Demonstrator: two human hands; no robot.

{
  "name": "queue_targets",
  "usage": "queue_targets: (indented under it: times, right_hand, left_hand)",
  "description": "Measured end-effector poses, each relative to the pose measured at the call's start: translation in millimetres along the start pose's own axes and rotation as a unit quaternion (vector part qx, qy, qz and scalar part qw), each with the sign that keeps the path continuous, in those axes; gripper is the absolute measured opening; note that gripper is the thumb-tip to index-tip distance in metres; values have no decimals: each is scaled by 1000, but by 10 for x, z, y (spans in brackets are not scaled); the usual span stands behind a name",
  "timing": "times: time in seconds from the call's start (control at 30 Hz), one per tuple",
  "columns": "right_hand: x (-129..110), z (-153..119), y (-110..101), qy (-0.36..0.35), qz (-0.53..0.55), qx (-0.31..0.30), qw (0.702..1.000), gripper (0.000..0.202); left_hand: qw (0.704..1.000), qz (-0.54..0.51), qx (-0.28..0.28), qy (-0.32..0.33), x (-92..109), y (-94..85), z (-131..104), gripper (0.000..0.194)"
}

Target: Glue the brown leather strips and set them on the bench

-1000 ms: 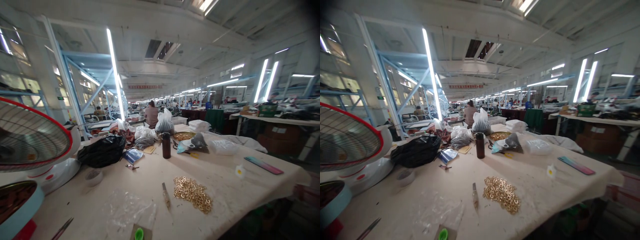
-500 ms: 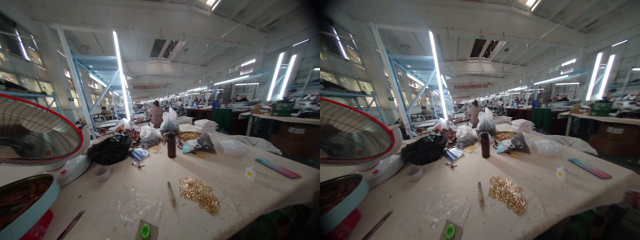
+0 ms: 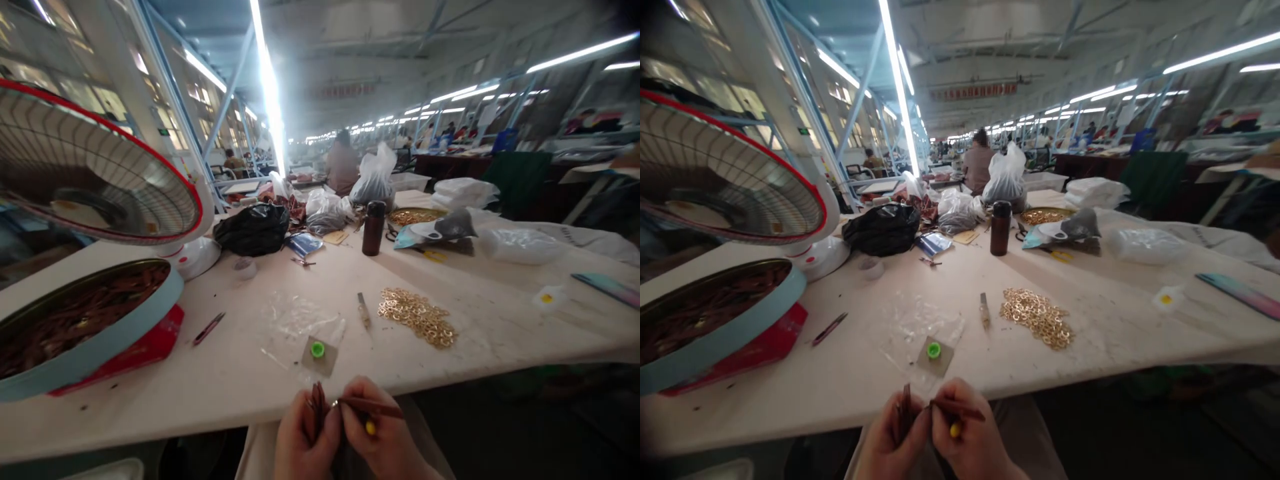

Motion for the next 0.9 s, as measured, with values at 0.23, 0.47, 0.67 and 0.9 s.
queue_targets:
  times: [0.23,0.47,0.67,0.9]
  right_hand:
    - [-28,20,12,101,81,16,991,19]
    - [70,39,64,115,129,-7,985,22]
    - [142,37,91,141,109,-27,984,21]
    - [212,17,195,168,151,-56,973,31]
  left_hand:
    - [995,-46,-17,-82,17,56,-92,37]
    - [993,-20,-26,-116,-5,10,-32,36]
    - [994,-16,-52,-93,65,46,27,36]
    - [990,-7,-51,-134,-32,-90,94,40]
Point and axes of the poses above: each hand's wrist, its own z-axis towards the middle knuckle, its own y-axis out of the palm, x = y × z, the point moved 9 cm from there along z, towards the middle knuckle, and after that the axes turned 15 degrees about -y, right-handed, at the moved point
